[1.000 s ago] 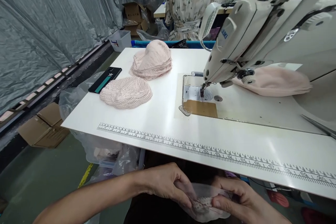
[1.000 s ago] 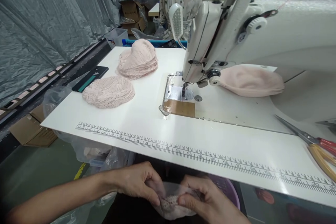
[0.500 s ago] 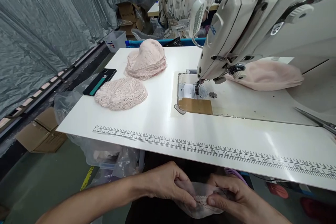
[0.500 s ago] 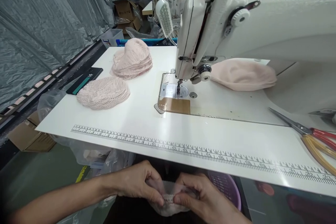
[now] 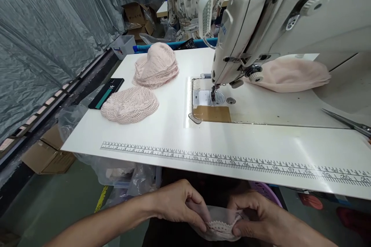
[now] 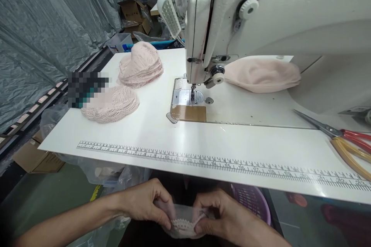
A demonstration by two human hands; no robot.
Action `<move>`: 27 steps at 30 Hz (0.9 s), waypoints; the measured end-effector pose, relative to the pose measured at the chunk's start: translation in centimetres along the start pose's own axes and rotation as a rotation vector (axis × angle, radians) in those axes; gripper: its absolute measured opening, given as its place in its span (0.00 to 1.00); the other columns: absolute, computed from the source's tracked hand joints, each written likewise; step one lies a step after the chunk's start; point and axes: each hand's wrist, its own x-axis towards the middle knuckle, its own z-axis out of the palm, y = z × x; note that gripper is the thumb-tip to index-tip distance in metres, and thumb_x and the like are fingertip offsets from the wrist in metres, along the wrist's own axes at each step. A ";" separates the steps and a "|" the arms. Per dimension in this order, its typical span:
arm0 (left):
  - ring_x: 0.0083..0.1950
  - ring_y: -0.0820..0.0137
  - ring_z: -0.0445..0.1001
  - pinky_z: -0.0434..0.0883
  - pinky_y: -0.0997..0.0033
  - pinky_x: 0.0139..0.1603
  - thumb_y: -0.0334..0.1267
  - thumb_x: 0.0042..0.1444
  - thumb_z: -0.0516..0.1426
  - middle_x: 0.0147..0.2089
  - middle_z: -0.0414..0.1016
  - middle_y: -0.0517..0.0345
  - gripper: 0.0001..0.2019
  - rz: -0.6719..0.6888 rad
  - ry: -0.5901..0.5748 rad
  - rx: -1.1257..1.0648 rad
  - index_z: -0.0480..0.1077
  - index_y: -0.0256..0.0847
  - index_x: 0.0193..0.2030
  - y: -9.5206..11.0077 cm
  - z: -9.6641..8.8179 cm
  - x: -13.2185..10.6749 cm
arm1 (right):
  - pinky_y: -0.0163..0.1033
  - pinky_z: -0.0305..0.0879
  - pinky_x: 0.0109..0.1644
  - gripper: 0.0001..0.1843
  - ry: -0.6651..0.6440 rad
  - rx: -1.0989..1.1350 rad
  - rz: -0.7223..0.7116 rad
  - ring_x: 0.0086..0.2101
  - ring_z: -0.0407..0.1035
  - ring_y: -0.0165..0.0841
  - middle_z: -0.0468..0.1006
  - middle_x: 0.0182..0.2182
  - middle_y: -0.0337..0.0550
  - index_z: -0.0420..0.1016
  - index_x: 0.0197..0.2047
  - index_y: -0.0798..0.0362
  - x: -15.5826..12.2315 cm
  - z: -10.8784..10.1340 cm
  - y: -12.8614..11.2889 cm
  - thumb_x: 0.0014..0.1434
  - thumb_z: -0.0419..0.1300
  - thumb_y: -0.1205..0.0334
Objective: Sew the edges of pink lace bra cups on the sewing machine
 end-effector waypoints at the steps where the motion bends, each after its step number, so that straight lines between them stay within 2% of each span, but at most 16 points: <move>1: 0.28 0.74 0.72 0.70 0.76 0.37 0.46 0.34 0.68 0.25 0.75 0.62 0.17 -0.001 -0.003 0.007 0.78 0.38 0.31 -0.1 -0.1 0.0 | 0.32 0.54 0.32 0.05 0.005 0.005 0.002 0.26 0.60 0.26 0.68 0.23 0.34 0.72 0.26 0.54 -0.1 0.0 0.1 0.48 0.62 0.62; 6: 0.28 0.74 0.73 0.69 0.76 0.35 0.45 0.34 0.68 0.26 0.76 0.62 0.16 -0.020 0.011 0.043 0.78 0.39 0.30 -0.4 -0.3 -0.1 | 0.32 0.55 0.33 0.07 0.013 0.043 -0.013 0.28 0.62 0.26 0.69 0.25 0.34 0.71 0.28 0.53 -0.3 -0.2 0.3 0.49 0.63 0.60; 13: 0.26 0.74 0.72 0.69 0.77 0.32 0.44 0.30 0.70 0.23 0.75 0.62 0.16 -0.054 0.040 0.034 0.78 0.38 0.28 -0.6 -0.5 -0.3 | 0.31 0.56 0.33 0.09 0.007 0.094 -0.043 0.28 0.62 0.25 0.69 0.26 0.34 0.71 0.29 0.54 -0.4 -0.2 0.5 0.51 0.63 0.57; 18: 0.26 0.75 0.71 0.67 0.79 0.31 0.40 0.33 0.68 0.24 0.76 0.62 0.12 -0.081 0.070 0.059 0.78 0.39 0.28 -0.8 -0.7 -0.5 | 0.32 0.58 0.35 0.08 0.018 0.122 -0.065 0.27 0.63 0.25 0.70 0.25 0.33 0.72 0.29 0.54 -0.5 -0.1 0.6 0.50 0.63 0.58; 24: 0.28 0.72 0.73 0.70 0.75 0.34 0.40 0.34 0.67 0.25 0.77 0.59 0.13 -0.076 0.094 0.044 0.78 0.38 0.29 -1.4 -0.9 -0.6 | 0.32 0.59 0.34 0.14 0.008 0.170 -0.087 0.28 0.65 0.25 0.74 0.28 0.35 0.70 0.39 0.52 -0.5 0.0 0.8 0.52 0.63 0.55; 27: 0.28 0.71 0.74 0.70 0.75 0.33 0.39 0.34 0.67 0.25 0.77 0.59 0.12 -0.080 0.114 0.046 0.78 0.37 0.28 -1.6 -1.0 -0.8 | 0.32 0.59 0.35 0.13 0.030 0.152 -0.101 0.29 0.66 0.25 0.75 0.29 0.36 0.70 0.40 0.53 -0.6 0.1 0.7 0.52 0.63 0.57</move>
